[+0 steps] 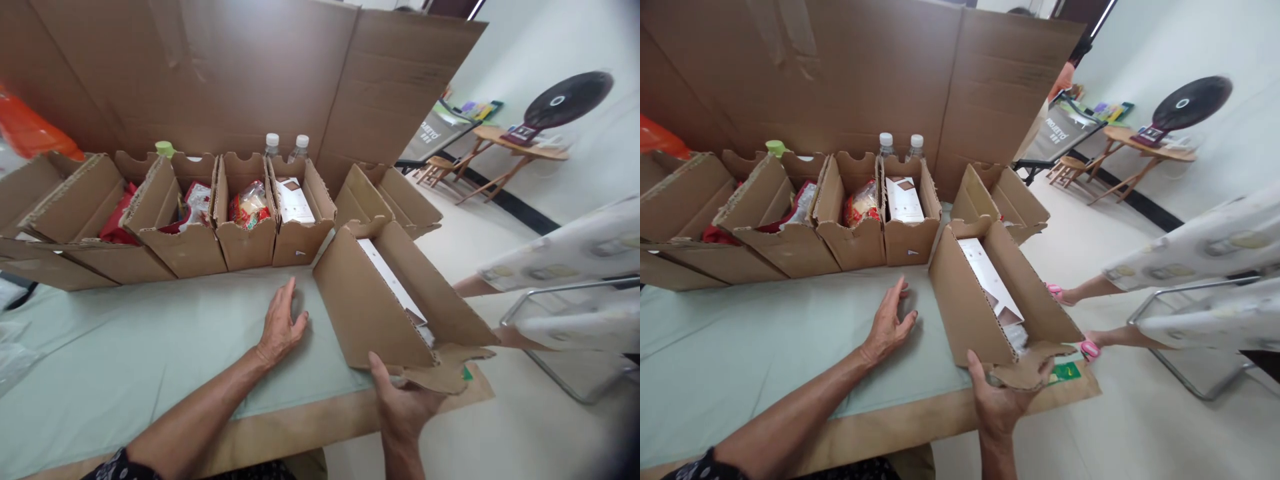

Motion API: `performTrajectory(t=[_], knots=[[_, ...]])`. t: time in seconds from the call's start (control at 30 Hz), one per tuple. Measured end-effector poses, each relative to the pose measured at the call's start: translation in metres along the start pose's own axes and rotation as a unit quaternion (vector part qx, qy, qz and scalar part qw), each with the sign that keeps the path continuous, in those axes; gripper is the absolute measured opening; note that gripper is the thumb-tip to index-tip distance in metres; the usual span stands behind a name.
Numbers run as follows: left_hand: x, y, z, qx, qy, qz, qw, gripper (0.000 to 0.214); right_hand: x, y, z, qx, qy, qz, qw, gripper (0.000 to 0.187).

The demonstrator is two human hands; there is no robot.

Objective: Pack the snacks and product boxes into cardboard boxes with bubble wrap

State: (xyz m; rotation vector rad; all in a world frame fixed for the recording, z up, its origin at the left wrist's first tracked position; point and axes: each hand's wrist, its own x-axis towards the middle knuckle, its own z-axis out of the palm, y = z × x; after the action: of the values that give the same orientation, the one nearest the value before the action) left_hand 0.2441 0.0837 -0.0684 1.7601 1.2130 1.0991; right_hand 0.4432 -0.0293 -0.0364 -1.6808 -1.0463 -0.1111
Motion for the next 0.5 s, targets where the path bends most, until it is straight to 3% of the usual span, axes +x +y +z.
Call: performTrajectory(t=[0.13, 0.27, 0.5], knots=[[-0.001, 0.0, -0.001, 0.007, -0.001, 0.006, 1.0, 0.069, -0.008, -0.016, 0.021, -0.01, 0.026, -0.011, 1.0, 0.116], [0.0, 0.002, -0.003, 0.02, 0.003, 0.01, 1.0, 0.061, -0.001, -0.023, 0.043, 0.005, 0.013, -0.02, 1.0, 0.122], [0.001, 0.005, -0.004, 0.032, 0.007, 0.018, 0.999, 0.054, 0.066, -0.028, 0.101, -0.016, -0.052, -0.062, 0.997, 0.121]])
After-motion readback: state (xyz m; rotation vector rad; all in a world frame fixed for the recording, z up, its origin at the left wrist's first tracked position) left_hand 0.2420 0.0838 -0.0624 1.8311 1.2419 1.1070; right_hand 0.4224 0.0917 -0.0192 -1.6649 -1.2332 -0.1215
